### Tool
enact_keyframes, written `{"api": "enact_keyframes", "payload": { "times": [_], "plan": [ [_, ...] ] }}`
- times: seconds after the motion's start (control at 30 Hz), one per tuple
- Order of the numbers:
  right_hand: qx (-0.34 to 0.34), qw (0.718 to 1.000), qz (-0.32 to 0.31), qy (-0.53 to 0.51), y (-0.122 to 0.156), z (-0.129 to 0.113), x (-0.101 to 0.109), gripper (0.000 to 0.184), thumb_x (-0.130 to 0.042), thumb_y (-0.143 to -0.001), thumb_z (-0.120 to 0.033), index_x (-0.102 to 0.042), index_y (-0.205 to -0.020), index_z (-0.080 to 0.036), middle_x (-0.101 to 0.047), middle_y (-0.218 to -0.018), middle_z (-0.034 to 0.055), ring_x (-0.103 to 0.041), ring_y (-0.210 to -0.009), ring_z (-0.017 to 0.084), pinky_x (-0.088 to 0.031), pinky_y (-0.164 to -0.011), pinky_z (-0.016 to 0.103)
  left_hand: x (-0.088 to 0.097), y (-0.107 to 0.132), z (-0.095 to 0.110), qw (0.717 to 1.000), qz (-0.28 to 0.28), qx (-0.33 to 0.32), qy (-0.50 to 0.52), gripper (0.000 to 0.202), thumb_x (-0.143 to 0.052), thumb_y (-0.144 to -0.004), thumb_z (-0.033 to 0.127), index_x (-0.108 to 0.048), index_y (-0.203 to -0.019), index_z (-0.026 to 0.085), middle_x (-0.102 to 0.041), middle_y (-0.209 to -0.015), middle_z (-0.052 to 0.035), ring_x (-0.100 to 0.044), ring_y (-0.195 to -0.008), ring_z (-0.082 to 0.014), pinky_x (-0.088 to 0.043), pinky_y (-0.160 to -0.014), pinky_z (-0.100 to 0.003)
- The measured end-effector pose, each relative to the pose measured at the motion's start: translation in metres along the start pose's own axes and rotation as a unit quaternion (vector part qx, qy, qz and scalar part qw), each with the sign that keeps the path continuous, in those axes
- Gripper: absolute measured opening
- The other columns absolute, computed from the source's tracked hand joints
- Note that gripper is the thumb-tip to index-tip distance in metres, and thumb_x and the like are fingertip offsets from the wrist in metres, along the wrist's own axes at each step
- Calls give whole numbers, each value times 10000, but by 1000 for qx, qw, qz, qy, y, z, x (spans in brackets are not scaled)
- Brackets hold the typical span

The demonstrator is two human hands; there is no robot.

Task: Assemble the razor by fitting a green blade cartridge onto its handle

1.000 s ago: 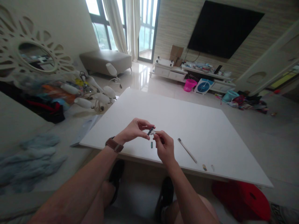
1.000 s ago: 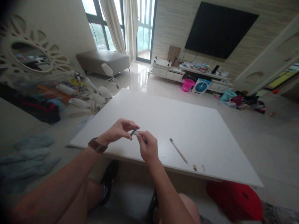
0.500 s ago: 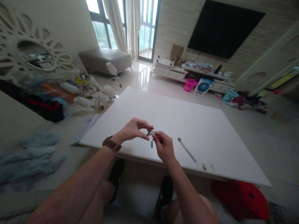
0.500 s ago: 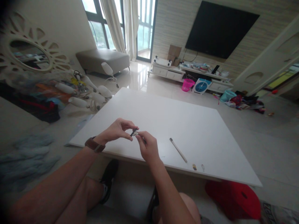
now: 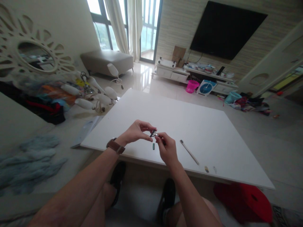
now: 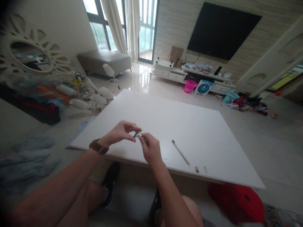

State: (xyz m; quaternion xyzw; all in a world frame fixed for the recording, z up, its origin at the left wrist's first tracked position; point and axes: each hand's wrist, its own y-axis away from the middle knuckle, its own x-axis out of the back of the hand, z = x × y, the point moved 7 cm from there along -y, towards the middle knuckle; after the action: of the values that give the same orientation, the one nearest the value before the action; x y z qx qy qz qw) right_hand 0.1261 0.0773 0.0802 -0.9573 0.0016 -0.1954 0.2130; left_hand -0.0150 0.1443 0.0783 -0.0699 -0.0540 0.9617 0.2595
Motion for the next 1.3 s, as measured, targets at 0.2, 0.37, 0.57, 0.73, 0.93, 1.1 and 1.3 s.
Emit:
{"api": "enact_keyframes", "payload": {
  "times": [0.2, 0.37, 0.57, 0.73, 0.93, 1.1, 1.3],
  "plan": [
    [-15, 1000, -27, 6, 1, 3, -2, 205, -535, -969, -360, -648, -913, -199, -628, -718, -1, -526, -592, 126, -366, -541, 244, 1, 1, 0, 999, -16, 0, -31, 467, -945, -455, 148, -793, -895, 127, -766, -875, -93, -711, -878, -232, -542, -976, -467],
    [-34, 999, -19, -20, -1, 3, -2, 195, -554, -958, -355, -624, -865, -198, -583, -675, -20, -487, -561, 111, -337, -513, 237, 2, 1, -2, 1000, -9, 4, -21, 444, -941, -481, 152, -785, -896, 133, -765, -912, -93, -706, -913, -225, -531, -983, -444],
    [-24, 998, 39, -40, -3, -6, 3, 138, -607, -925, -319, -648, -885, -193, -596, -681, -20, -503, -571, 105, -375, -531, 235, 0, -3, -5, 999, -17, -9, 40, 406, -905, -573, 120, -770, -953, 160, -756, -970, -69, -691, -950, -189, -507, -986, -385],
    [-92, 975, 103, -172, -2, 9, 8, 185, -628, -915, -383, -624, -885, -200, -580, -668, -43, -440, -448, 64, -304, -405, 197, 3, -2, -5, 996, -2, -8, 88, 366, -877, -622, 139, -747, -964, 158, -737, -1009, -68, -681, -903, -169, -513, -907, -338],
    [-193, 862, 62, -464, -5, 25, -14, 277, -647, -882, -459, -629, -900, -183, -593, -638, -51, -429, -340, 43, -257, -306, 168, -27, -5, -15, 984, 6, 13, 177, 360, -789, -725, 205, -725, -1077, 166, -723, -1063, -87, -672, -973, -198, -501, -848, -299],
    [-218, 829, 56, -512, -6, 28, -30, 285, -686, -840, -427, -623, -766, -159, -551, -505, -49, -434, -322, 55, -278, -292, 154, -75, -6, -33, 966, -11, 54, 252, 326, -674, -773, 302, -727, -1028, 105, -753, -997, -148, -696, -975, -280, -502, -872, -366],
    [-241, 816, 56, -522, -1, 33, -35, 254, -713, -808, -390, -631, -742, -159, -577, -509, -48, -415, -299, 46, -269, -268, 138, -90, -2, -36, 951, 34, 43, 304, 328, -613, -800, 353, -699, -971, 87, -765, -918, -177, -732, -846, -310, -541, -748, -386]
  ]
}}
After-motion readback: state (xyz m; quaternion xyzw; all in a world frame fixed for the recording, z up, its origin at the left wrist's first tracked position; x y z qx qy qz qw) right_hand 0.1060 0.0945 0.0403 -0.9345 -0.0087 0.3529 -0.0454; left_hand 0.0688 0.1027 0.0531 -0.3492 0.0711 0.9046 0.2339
